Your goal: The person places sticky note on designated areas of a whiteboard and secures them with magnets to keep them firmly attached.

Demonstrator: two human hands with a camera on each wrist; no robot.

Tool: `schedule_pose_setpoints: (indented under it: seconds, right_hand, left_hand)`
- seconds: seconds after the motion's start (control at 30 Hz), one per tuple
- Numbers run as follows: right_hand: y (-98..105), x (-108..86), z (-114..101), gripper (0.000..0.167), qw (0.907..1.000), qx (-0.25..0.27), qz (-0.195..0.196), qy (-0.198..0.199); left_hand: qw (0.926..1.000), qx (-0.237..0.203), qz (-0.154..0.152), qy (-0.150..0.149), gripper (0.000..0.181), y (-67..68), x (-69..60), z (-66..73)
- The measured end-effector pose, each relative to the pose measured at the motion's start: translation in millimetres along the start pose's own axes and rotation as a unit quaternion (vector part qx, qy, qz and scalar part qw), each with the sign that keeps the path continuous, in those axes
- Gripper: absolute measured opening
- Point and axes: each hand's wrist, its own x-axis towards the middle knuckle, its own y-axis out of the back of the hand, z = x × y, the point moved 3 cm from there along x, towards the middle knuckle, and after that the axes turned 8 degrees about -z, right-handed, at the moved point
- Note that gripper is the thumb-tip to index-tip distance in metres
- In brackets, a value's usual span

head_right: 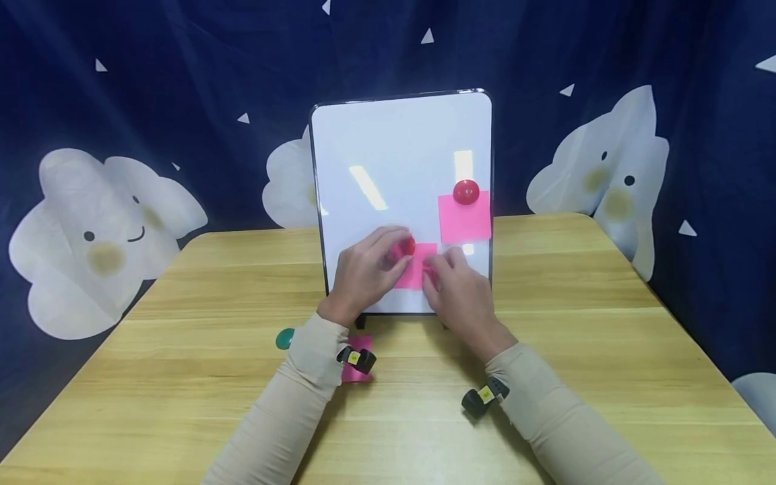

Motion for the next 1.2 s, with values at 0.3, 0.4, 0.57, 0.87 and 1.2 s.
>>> schedule_pose_setpoints:
  seconds: [0.3,0.4,0.57,0.87,1.2]
  right_hand:
    - [1.1,-0.5,-0.9,0.025,1.0,-0.003,-0.001,-0.001]
    - [0.8,-0.9,-0.8,0.025,1.0,-0.004,-0.001,-0.001]
    - [0.1,-1.3,-0.2,0.026,1.0,-0.004,0.0,-0.002]
    - [1.1,-2.0,-0.1,0.027,1.0,-0.002,0.003,-0.002]
    - [0.4,-0.9,0.2,0.028,1.0,-0.003,0.002,-0.003]
  left_hand:
    - [0.9998,0.018,-0.001,-0.011,0.037,-3.3,-0.2,1.4]
    - [0.9996,0.024,0.002,-0.016,0.036,-4.5,-1.1,1.2]
    - [0.999,0.036,0.004,-0.027,0.034,-7.1,-2.0,0.1]
    - [0.9979,0.052,0.009,-0.036,0.032,-8.7,-2.6,0.1]
    - [0.9979,0.054,0.012,-0.035,0.031,-9.2,-3.5,-1.1]
